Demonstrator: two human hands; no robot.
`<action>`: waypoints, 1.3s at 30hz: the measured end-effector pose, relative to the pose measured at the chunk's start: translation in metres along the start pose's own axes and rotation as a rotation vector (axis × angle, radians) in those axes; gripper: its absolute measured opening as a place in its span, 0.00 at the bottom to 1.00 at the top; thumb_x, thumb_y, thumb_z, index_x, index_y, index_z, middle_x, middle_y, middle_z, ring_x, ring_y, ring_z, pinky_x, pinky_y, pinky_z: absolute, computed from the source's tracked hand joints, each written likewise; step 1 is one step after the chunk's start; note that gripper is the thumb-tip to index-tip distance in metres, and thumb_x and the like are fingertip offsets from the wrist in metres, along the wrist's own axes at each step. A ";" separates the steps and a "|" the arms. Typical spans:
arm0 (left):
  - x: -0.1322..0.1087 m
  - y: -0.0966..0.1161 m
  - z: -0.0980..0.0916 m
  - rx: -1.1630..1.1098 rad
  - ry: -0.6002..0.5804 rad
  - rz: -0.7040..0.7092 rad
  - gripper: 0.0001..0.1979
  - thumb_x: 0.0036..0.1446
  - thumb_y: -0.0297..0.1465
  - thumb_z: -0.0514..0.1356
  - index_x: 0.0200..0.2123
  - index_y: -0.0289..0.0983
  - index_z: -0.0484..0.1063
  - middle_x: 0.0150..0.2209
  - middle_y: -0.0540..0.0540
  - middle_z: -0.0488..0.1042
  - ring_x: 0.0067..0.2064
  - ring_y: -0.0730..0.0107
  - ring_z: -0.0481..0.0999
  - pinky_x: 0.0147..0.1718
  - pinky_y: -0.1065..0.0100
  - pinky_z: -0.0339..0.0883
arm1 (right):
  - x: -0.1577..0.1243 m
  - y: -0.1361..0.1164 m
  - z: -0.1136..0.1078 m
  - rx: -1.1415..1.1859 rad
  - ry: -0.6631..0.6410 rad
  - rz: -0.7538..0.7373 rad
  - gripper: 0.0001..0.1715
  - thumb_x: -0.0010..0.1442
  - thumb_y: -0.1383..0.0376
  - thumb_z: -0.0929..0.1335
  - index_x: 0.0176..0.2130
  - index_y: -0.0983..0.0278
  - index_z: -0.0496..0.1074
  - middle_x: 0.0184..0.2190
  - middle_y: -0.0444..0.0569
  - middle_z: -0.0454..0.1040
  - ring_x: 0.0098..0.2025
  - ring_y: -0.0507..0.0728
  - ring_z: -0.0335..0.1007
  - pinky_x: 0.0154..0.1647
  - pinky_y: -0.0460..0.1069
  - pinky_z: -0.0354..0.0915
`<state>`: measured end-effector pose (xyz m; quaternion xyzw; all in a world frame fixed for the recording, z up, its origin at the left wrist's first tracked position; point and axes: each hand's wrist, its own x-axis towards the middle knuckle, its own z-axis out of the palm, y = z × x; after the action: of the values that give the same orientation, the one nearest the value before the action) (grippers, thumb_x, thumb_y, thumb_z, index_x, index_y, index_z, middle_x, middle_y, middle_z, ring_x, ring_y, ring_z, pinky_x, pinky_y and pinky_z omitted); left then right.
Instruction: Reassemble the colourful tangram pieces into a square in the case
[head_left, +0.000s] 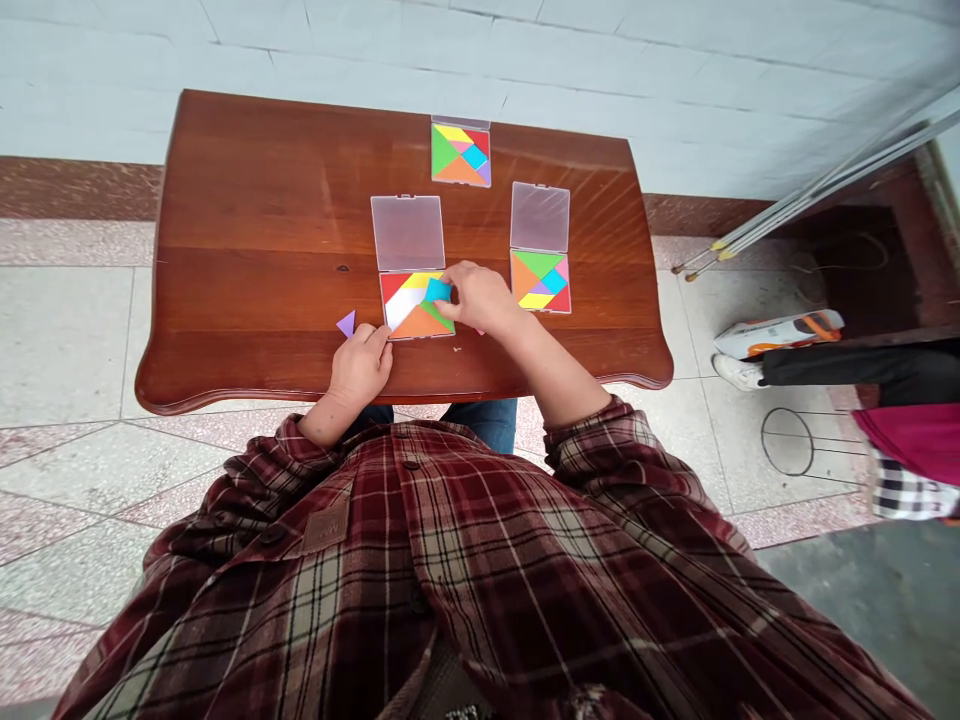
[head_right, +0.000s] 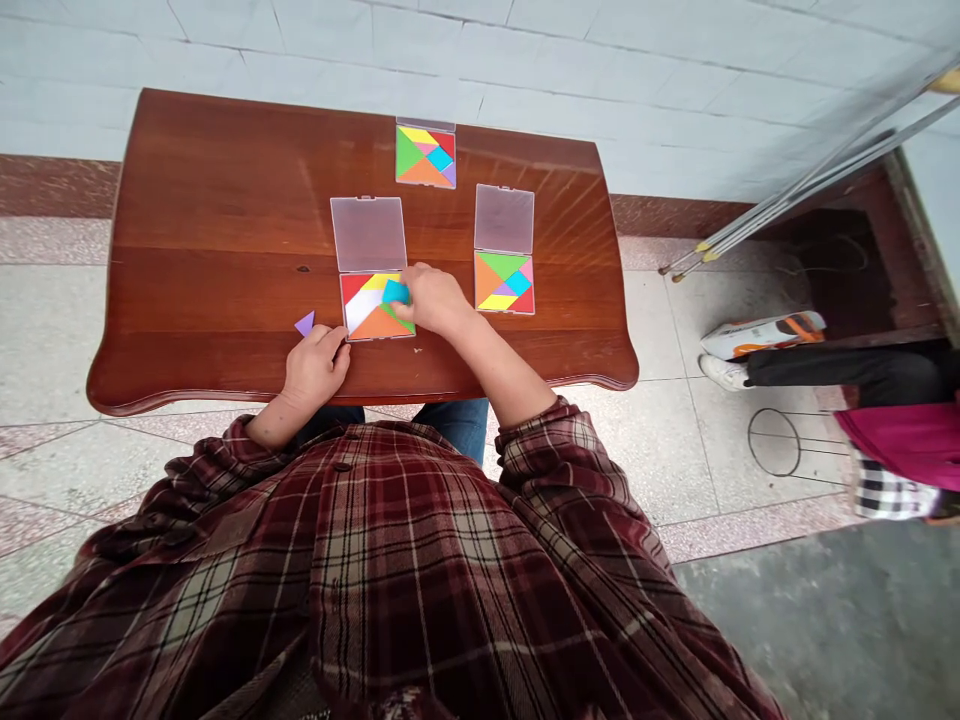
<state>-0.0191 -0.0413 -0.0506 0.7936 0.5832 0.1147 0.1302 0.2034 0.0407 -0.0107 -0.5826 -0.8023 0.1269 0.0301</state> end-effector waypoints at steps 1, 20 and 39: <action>0.000 0.000 0.000 0.008 0.003 0.006 0.17 0.65 0.31 0.48 0.52 0.35 0.71 0.43 0.39 0.73 0.45 0.58 0.73 0.40 0.63 0.66 | 0.007 -0.006 0.000 -0.035 -0.040 -0.072 0.17 0.58 0.61 0.68 0.45 0.68 0.71 0.45 0.60 0.74 0.44 0.65 0.70 0.43 0.57 0.64; -0.001 0.000 0.003 -0.029 0.014 0.049 0.17 0.64 0.30 0.48 0.51 0.35 0.71 0.42 0.40 0.72 0.43 0.60 0.73 0.39 0.63 0.67 | 0.052 -0.019 0.007 -0.115 -0.243 -0.580 0.14 0.59 0.59 0.70 0.44 0.63 0.72 0.45 0.52 0.73 0.47 0.61 0.67 0.47 0.55 0.60; 0.000 -0.001 0.002 -0.021 0.004 0.029 0.18 0.65 0.31 0.47 0.52 0.35 0.71 0.43 0.39 0.73 0.43 0.60 0.74 0.39 0.64 0.67 | 0.030 -0.043 0.014 -0.086 -0.188 -0.231 0.18 0.62 0.60 0.69 0.49 0.68 0.71 0.48 0.58 0.72 0.46 0.64 0.70 0.45 0.55 0.62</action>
<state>-0.0193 -0.0414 -0.0525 0.8002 0.5708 0.1241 0.1358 0.1514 0.0542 -0.0172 -0.4725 -0.8680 0.1421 -0.0560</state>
